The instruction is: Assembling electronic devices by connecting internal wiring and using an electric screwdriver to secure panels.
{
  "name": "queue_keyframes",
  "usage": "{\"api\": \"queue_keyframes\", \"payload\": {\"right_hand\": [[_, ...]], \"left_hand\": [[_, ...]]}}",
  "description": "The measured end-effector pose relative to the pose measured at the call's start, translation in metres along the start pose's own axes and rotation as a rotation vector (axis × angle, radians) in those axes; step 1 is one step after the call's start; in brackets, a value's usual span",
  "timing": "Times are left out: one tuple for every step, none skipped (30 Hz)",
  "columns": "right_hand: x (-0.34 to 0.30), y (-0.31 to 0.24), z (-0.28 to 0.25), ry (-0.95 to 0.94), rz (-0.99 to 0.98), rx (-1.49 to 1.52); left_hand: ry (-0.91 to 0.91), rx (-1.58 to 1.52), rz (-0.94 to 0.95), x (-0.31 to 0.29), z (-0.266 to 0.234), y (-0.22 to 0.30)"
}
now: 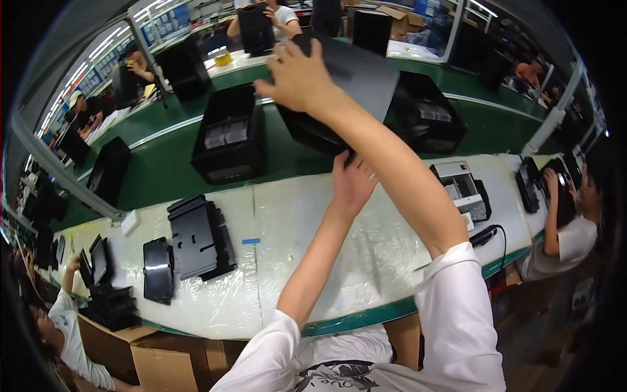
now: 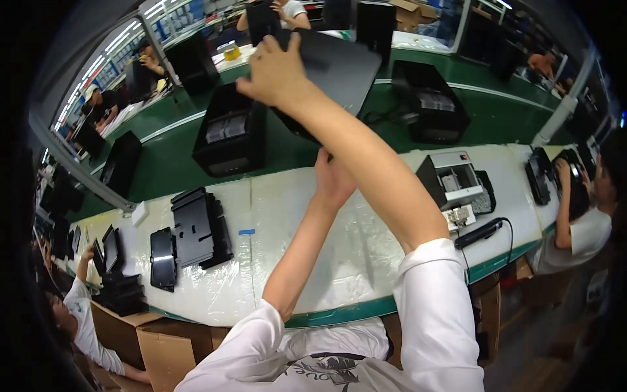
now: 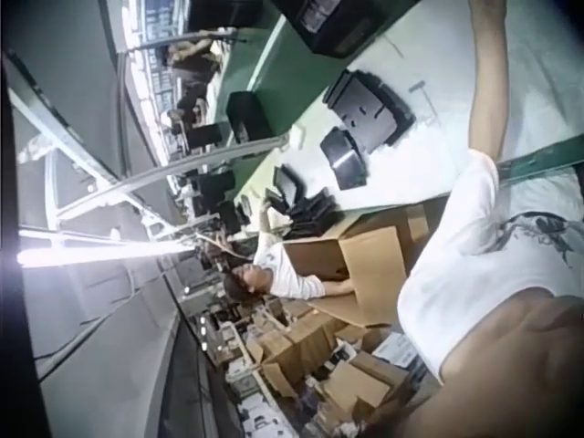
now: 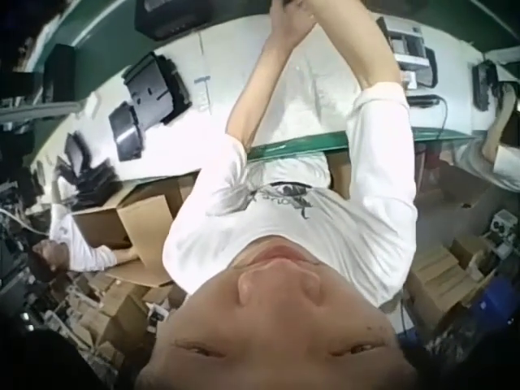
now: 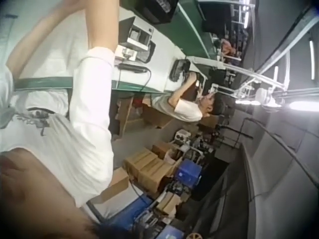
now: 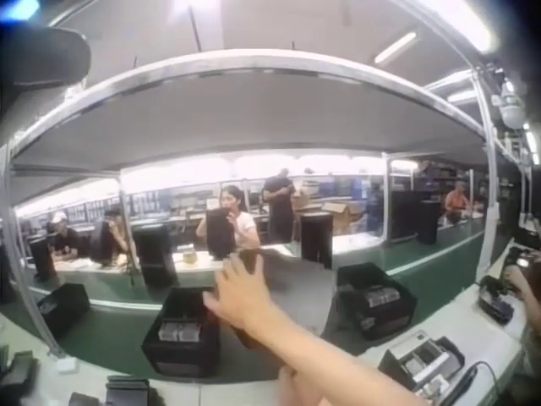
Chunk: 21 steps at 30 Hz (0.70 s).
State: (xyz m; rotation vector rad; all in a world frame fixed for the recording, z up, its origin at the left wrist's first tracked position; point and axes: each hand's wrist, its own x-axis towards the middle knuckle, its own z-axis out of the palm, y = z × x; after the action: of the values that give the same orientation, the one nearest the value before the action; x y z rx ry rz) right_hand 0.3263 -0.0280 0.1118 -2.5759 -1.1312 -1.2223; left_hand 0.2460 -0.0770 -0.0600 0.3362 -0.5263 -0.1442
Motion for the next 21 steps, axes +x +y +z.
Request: {"api": "queue_keyframes", "payload": {"right_hand": [[-0.001,0.008,0.018,0.149,0.015,0.004],[-0.002,0.019,0.03,0.166,0.031,-0.006],[-0.002,0.026,0.04,0.18,0.046,-0.007],[0.0,0.034,0.043,0.103,0.028,-0.005],[0.002,0.039,0.05,0.023,0.009,-0.006],[0.005,0.034,0.052,0.067,-0.024,-0.041],[0.008,0.033,0.05,0.062,-0.037,-0.027],[0.012,0.036,0.046,0.011,-0.004,-0.058],[0.009,0.04,0.043,-0.05,0.022,-0.084],[0.005,0.048,0.044,0.015,-0.035,-0.064],[0.001,0.057,0.045,0.079,-0.089,-0.045],[-0.003,0.06,0.046,0.083,-0.092,-0.036],[-0.008,0.062,0.047,0.065,-0.098,-0.037],[-0.013,0.065,0.047,0.136,-0.138,-0.046],[-0.016,0.066,0.044,0.207,-0.177,-0.057],[-0.019,0.05,0.042,0.272,-0.185,-0.097],[-0.031,0.035,0.037,0.255,-0.189,-0.082],[-0.049,0.014,0.024,0.298,-0.092,0.238],[-0.073,-0.013,0.014,0.326,0.012,0.582],[-0.112,-0.029,0.011,0.346,0.155,0.765],[-0.159,-0.046,0.017,0.298,0.368,0.97]], "left_hand": [[0.337,-0.055,-0.186,-0.007,-0.003,0.01],[0.407,0.007,-0.233,-0.019,-0.009,0.02],[0.416,0.018,-0.218,-0.035,-0.02,0.031],[0.502,0.097,-0.205,-0.054,-0.03,0.039],[0.588,0.173,-0.194,-0.072,-0.04,0.046],[0.597,0.175,-0.181,-0.09,-0.047,0.053],[0.664,0.172,-0.177,-0.108,-0.052,0.056],[0.728,0.164,-0.177,-0.122,-0.058,0.058],[0.749,0.147,-0.164,-0.138,-0.06,0.056],[0.755,0.09,-0.152,-0.149,-0.064,0.057],[0.758,0.032,-0.143,-0.156,-0.068,0.055],[0.767,0.014,-0.143,-0.158,-0.067,0.053],[0.77,0.103,-0.15,-0.156,-0.067,0.051],[0.769,0.192,-0.16,-0.154,-0.067,0.048],[0.771,0.174,-0.168,-0.152,-0.068,0.045],[0.768,0.124,-0.137,-0.155,-0.07,0.048],[0.767,0.075,-0.104,-0.158,-0.073,0.052],[0.785,0.059,-0.099,-0.158,-0.074,0.058],[0.795,-0.013,-0.059,-0.164,-0.073,0.064],[0.786,-0.087,-0.018,-0.167,-0.071,0.064],[0.798,-0.095,0.011,-0.169,-0.071,0.061]]}}
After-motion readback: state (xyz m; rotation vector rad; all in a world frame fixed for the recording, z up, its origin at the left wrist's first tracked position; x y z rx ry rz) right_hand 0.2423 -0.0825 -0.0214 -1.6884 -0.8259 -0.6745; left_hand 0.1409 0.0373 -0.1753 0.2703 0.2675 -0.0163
